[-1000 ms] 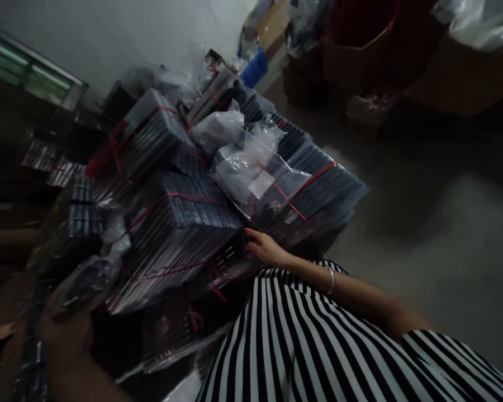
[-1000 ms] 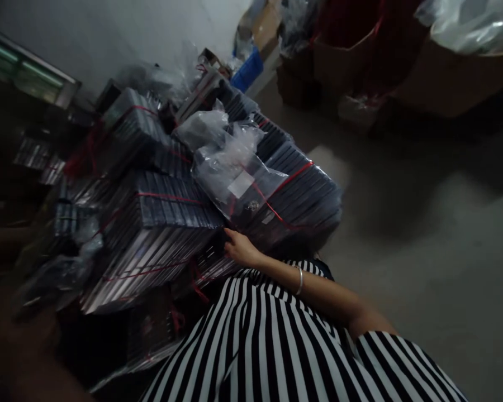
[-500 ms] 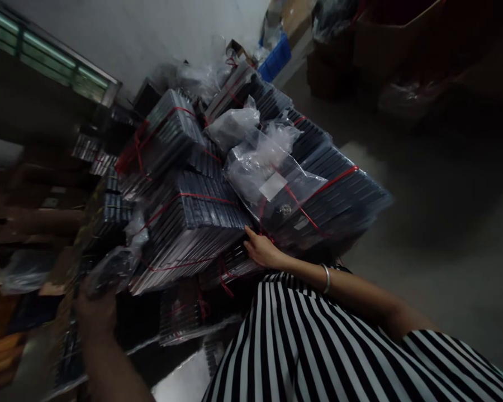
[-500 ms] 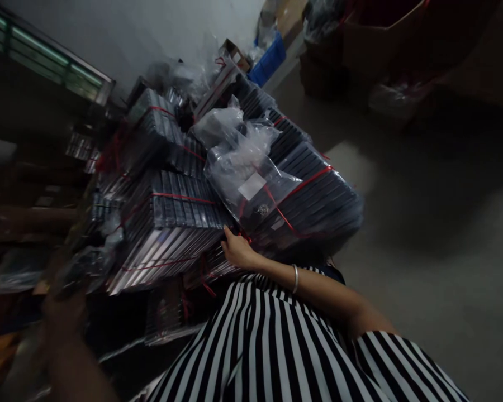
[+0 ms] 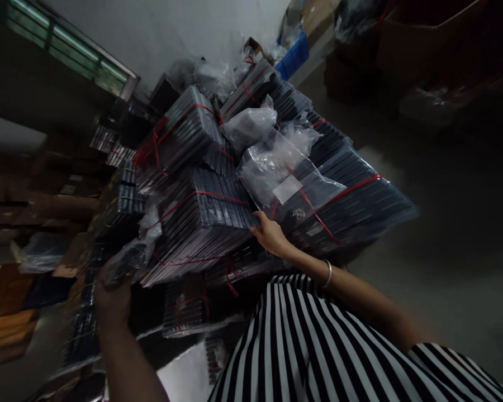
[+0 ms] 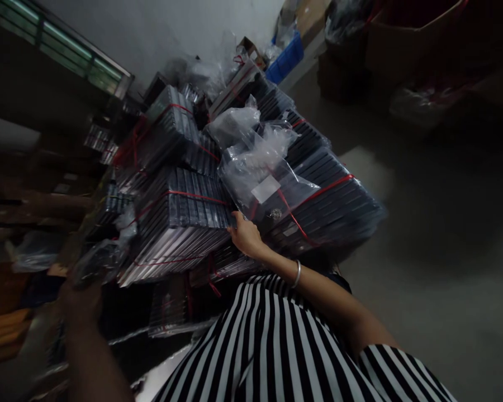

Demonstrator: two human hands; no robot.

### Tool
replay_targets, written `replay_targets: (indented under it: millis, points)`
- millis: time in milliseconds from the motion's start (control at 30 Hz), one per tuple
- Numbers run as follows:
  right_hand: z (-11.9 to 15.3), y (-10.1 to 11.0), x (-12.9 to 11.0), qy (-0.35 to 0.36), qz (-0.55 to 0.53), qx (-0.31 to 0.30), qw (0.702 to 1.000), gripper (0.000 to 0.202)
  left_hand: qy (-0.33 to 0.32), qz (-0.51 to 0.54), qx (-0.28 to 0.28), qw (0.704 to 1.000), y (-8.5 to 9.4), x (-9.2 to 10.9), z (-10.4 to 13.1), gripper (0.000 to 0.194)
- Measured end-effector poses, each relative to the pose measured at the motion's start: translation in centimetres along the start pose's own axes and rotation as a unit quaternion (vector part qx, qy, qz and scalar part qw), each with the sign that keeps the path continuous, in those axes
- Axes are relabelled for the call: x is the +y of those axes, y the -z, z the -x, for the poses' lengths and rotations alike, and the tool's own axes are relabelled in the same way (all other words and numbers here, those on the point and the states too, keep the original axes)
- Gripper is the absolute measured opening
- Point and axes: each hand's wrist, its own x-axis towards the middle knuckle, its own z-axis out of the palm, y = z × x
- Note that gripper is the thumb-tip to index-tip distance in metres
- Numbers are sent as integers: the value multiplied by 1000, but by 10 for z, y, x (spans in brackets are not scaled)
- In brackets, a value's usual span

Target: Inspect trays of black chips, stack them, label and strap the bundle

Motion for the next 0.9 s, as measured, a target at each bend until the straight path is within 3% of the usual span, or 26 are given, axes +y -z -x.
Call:
replay_targets:
  millis: [133,333,400,533,733,900]
  points:
    - [3,3,-2,55,13,11,998,63,73,38,20,996,1,11,1,30]
    - [4,0,-1,122,29,32,992,64,148,57,40,987,1,28,-1,32]
    - [4,-2,1,127,35,40,991,63,163,79,73,981,-3,29,-2,36]
    - [5,-6,1,150,73,58,984,57,151,111,124,974,-11,24,-3,43]
    - [7,-13,2,207,168,74,961,63,134,130,113,976,-12,19,-1,46]
    - [5,-16,1,241,138,105,955,58,115,154,83,978,-10,13,4,48]
